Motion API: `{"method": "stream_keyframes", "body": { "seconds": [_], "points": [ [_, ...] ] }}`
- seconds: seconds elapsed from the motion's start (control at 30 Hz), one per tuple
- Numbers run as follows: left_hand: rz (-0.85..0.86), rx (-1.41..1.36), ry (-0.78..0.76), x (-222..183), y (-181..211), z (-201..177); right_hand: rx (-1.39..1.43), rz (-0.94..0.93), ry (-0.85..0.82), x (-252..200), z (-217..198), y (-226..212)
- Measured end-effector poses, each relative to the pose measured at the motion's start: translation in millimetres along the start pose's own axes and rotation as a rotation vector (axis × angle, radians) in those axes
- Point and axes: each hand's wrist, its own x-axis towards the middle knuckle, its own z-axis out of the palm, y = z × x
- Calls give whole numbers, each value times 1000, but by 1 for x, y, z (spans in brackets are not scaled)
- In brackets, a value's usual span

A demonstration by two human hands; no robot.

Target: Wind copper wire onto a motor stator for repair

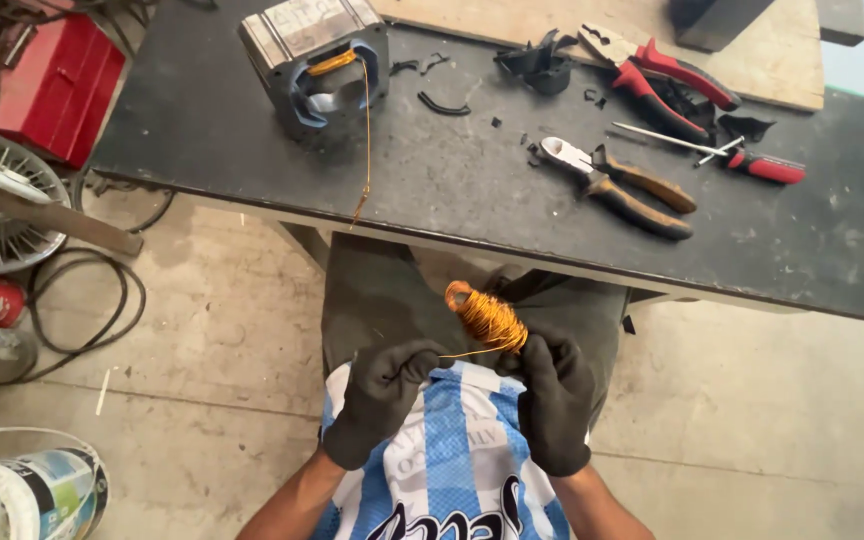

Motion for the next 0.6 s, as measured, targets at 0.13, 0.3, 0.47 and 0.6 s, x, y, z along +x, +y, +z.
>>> {"method": "stream_keyframes", "body": {
  "seconds": [0.13,0.3,0.47,0.6],
  "points": [
    [-124,-193,-37,7,9,10,290,255,-68,7,-17,13],
    [-127,-33,83,28,-28,25,404,649,-252,5,-16,10],
    [-151,-346,-90,43,5,24,900,1065,-621,8,-30,22],
    [-266,-569,-305,31,-16,21,951,1200,-688,-2,-32,32]
  ]
}}
